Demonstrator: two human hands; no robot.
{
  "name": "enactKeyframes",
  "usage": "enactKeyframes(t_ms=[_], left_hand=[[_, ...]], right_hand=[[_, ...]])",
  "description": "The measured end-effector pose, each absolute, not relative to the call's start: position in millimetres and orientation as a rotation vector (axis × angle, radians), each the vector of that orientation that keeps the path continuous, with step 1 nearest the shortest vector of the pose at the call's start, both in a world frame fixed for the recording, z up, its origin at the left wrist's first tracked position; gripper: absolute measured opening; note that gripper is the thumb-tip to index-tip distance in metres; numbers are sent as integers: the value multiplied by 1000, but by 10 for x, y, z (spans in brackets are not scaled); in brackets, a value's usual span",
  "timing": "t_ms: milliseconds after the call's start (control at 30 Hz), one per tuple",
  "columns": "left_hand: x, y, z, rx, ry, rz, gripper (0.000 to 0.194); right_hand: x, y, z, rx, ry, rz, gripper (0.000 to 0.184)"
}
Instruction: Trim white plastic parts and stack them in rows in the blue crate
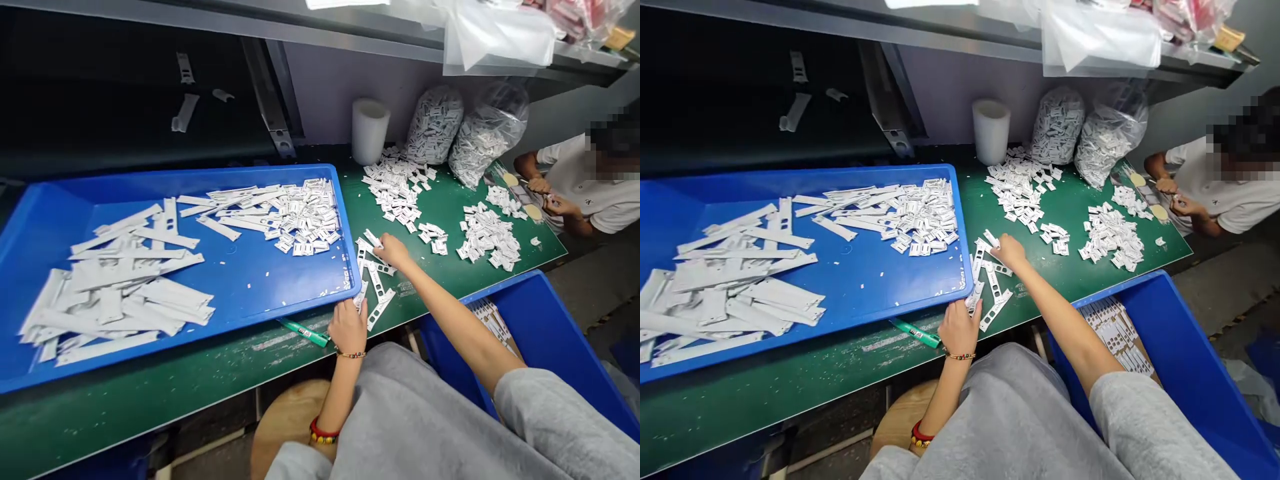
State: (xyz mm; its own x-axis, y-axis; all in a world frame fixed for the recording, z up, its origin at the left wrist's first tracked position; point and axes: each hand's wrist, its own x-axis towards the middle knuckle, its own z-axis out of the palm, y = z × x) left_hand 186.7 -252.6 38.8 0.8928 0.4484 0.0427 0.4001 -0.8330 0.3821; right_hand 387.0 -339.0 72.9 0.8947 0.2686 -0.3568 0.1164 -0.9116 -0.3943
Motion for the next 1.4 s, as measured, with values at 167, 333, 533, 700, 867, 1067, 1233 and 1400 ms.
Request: enactKeyframes(t_ms=[167,333,533,700,867,1067,1233,1400], left_hand=[[1820,-2466,323,2711,546,179,28],[1789,-2393,333,2700,474,196,28],[1672,-2352,341,2642,445,203,29],[1652,-2474,436,2566,453,169,24],[1795,-2683,499,2693,211,-57,23],[1866,-2650,452,2674,110,-45,2],[1730,-2557,398,2653,97,50,7],[1627,-2451,328,2651,261,146,27]], right_hand=[[4002,-3603,710,-2487,-340,634,9],[4158,-3789,731,-1749,-155,805,13],[4252,-4015,735,-2264,-371,436,28],[4140,-3942,705,-2770,-301,252,27],[4085,-3718,749,-2945,-369,456,22],[3934,-3515,859,-2852,-633,505,22],[3936,-3554,810,-2898,-634,647,13],[3928,-3680,887,-2754,-428,526,12]])
